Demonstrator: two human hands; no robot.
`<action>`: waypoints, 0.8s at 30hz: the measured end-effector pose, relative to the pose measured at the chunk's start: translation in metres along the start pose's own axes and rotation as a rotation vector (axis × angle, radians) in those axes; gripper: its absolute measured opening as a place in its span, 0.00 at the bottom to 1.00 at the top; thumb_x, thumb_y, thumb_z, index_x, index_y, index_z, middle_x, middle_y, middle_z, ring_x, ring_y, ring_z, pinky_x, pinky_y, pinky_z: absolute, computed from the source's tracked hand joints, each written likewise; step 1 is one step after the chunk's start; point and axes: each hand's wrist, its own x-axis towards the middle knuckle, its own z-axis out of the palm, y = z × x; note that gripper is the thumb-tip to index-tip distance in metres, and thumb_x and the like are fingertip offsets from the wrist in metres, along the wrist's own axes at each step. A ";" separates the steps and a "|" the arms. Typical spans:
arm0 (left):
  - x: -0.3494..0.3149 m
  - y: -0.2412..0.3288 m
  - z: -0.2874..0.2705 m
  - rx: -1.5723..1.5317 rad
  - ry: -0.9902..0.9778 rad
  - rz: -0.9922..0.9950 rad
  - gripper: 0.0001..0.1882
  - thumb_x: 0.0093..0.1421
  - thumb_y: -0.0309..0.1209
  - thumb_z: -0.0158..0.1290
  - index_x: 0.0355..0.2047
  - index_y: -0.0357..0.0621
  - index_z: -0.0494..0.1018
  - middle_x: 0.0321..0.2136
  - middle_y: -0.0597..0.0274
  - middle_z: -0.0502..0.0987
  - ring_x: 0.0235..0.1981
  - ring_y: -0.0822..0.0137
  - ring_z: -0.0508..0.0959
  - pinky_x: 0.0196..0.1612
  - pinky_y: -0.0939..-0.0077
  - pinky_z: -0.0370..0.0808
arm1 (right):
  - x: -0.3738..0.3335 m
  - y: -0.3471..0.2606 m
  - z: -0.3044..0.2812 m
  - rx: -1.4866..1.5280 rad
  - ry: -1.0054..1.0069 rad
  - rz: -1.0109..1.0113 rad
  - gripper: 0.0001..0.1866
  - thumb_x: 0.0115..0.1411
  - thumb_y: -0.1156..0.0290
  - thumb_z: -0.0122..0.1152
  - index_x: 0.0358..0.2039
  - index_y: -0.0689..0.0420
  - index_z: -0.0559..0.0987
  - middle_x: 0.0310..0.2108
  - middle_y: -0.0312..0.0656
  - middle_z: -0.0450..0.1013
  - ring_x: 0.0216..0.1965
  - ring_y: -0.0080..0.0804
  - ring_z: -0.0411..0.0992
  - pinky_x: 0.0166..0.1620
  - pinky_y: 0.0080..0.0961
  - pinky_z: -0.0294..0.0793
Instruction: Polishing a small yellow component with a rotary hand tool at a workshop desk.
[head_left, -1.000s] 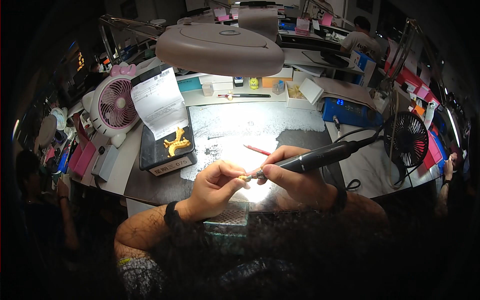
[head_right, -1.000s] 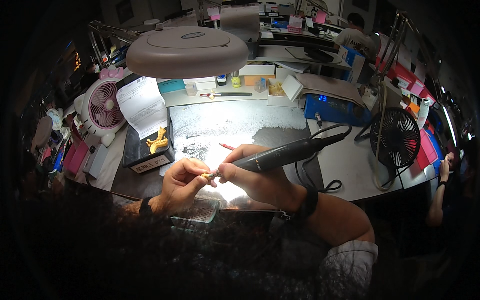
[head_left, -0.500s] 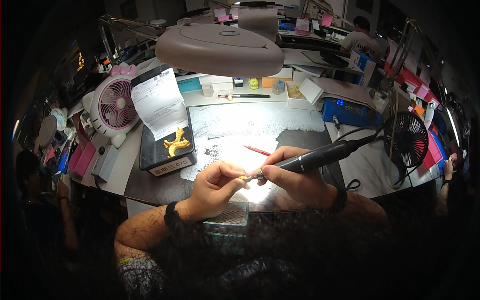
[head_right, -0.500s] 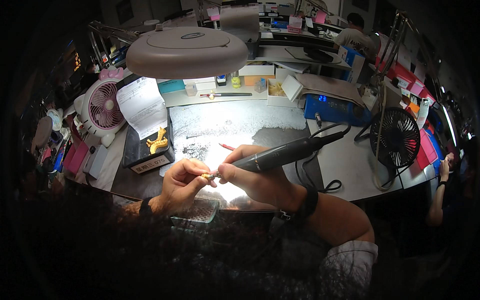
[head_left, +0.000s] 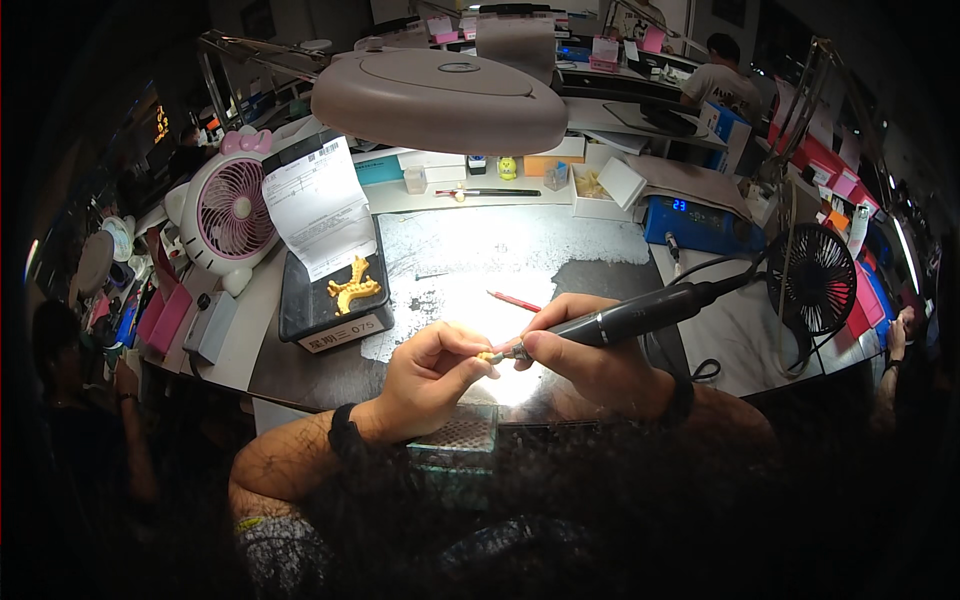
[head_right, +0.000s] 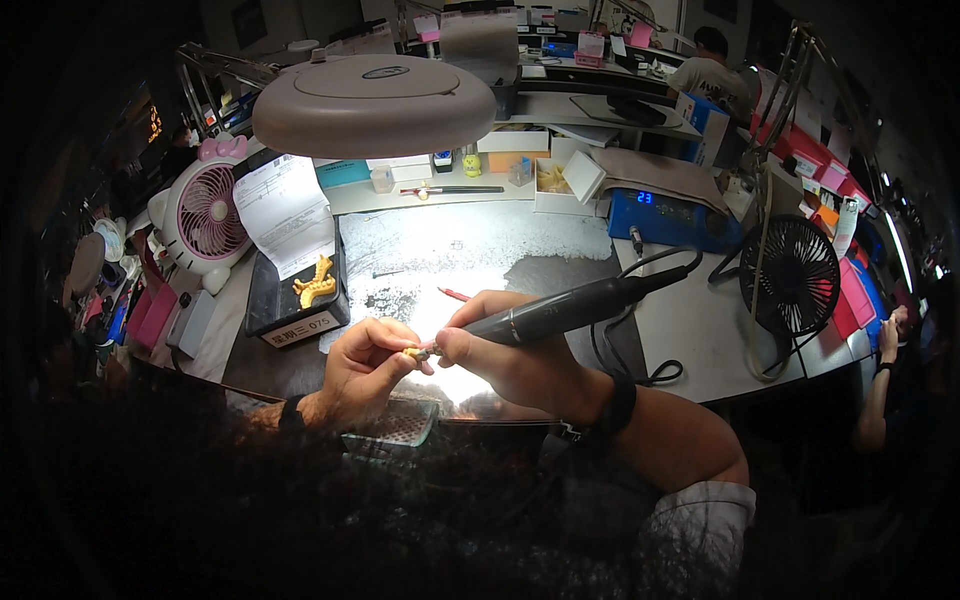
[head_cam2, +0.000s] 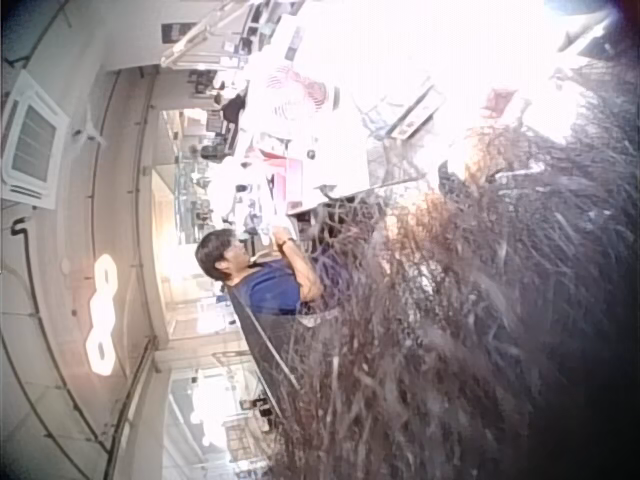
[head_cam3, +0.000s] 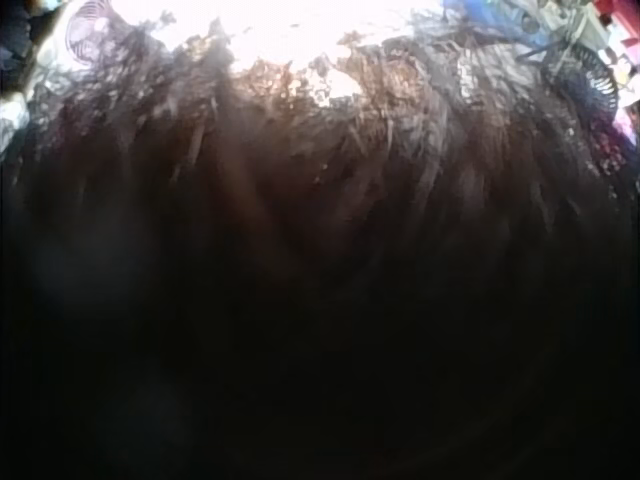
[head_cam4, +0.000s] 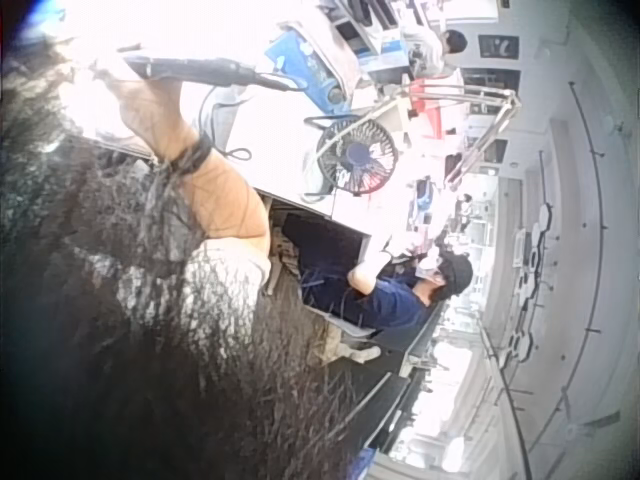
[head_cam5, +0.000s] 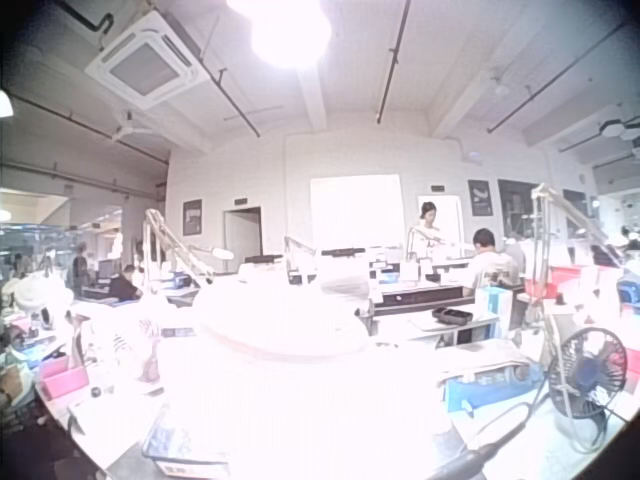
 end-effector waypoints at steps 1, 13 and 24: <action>0.000 0.000 0.000 0.002 0.001 0.000 0.06 0.66 0.18 0.53 0.42 0.34 0.69 0.44 0.53 0.77 0.45 0.67 0.80 0.51 0.71 0.80 | 0.000 0.000 0.000 0.013 -0.001 0.005 0.07 0.63 0.75 0.64 0.36 0.66 0.78 0.31 0.44 0.80 0.33 0.24 0.80 0.39 0.19 0.79; 0.002 -0.004 -0.002 0.035 -0.019 0.054 0.07 0.65 0.16 0.52 0.43 0.35 0.70 0.46 0.51 0.76 0.48 0.64 0.79 0.51 0.67 0.80 | 0.001 0.003 -0.001 -0.014 0.031 -0.040 0.06 0.63 0.75 0.64 0.36 0.65 0.77 0.31 0.43 0.80 0.33 0.24 0.80 0.38 0.19 0.79; 0.002 -0.003 -0.001 0.053 -0.019 0.059 0.07 0.65 0.16 0.52 0.42 0.34 0.70 0.45 0.52 0.75 0.48 0.63 0.79 0.51 0.67 0.81 | 0.000 0.005 0.000 -0.057 0.023 -0.067 0.08 0.62 0.73 0.66 0.36 0.65 0.79 0.29 0.41 0.80 0.31 0.21 0.79 0.34 0.16 0.77</action>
